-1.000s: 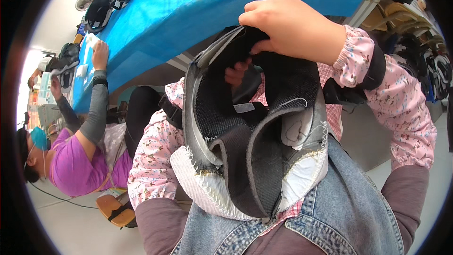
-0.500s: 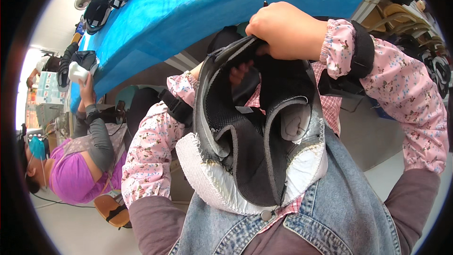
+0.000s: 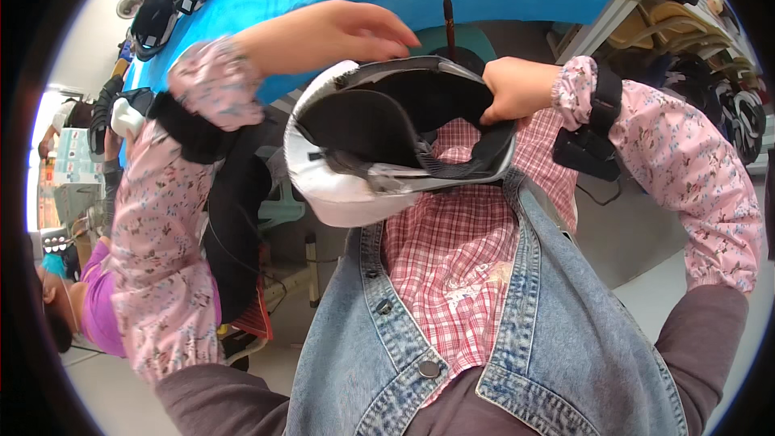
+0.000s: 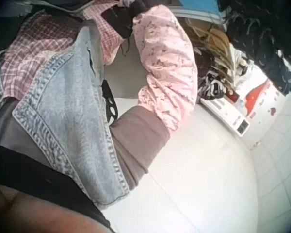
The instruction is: Assembling the internal lining and outer shell components of a technical boot.
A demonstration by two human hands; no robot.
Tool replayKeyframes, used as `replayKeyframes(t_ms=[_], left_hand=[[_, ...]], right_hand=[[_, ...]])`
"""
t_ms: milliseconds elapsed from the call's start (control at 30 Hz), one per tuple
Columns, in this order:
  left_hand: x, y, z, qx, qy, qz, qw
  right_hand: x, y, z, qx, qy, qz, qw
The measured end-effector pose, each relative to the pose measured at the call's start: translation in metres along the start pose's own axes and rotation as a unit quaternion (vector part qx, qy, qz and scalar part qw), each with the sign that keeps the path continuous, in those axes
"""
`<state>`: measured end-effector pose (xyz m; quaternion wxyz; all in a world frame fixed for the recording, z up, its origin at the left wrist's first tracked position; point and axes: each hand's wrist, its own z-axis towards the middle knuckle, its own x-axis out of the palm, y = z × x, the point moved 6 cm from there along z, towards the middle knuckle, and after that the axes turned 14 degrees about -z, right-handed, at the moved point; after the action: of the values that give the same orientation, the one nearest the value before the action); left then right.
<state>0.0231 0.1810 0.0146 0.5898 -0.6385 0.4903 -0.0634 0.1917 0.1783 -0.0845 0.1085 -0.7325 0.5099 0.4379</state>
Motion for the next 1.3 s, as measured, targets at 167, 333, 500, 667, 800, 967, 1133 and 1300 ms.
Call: replayKeyframes(t_ms=[167, 333, 500, 667, 800, 967, 1133, 1300], left_hand=[[0.059, -0.002, 0.033, 0.035, 0.089, 0.218, 0.971], [0.064, -0.008, 0.037, 0.031, -0.021, 0.3, 0.953], [0.071, -0.005, 0.039, 0.013, 0.006, 0.32, 0.947], [0.093, -0.003, 0.041, 0.132, -0.004, 0.371, 0.919], [0.095, -0.013, 0.042, 0.146, -0.003, 0.389, 0.909], [0.104, 0.007, 0.041, -0.033, 0.048, 0.317, 0.947], [0.112, -0.003, 0.037, -0.039, 0.064, 0.301, 0.951], [0.135, -0.033, 0.029, -0.006, 0.078, 0.329, 0.941]], right_hand=[[0.011, 0.027, -0.013, -0.049, 0.086, -0.016, 0.995], [0.026, 0.0, -0.014, -0.037, 0.116, 0.092, 0.988], [0.033, 0.003, -0.014, -0.053, 0.108, 0.166, 0.979], [0.048, -0.005, -0.017, -0.059, 0.122, 0.188, 0.973], [0.054, -0.007, -0.016, -0.041, 0.124, 0.174, 0.976], [0.06, -0.011, -0.015, -0.05, 0.112, 0.208, 0.97], [0.06, -0.01, -0.011, -0.038, 0.105, 0.208, 0.972], [0.061, -0.014, -0.01, -0.054, 0.116, 0.204, 0.971]])
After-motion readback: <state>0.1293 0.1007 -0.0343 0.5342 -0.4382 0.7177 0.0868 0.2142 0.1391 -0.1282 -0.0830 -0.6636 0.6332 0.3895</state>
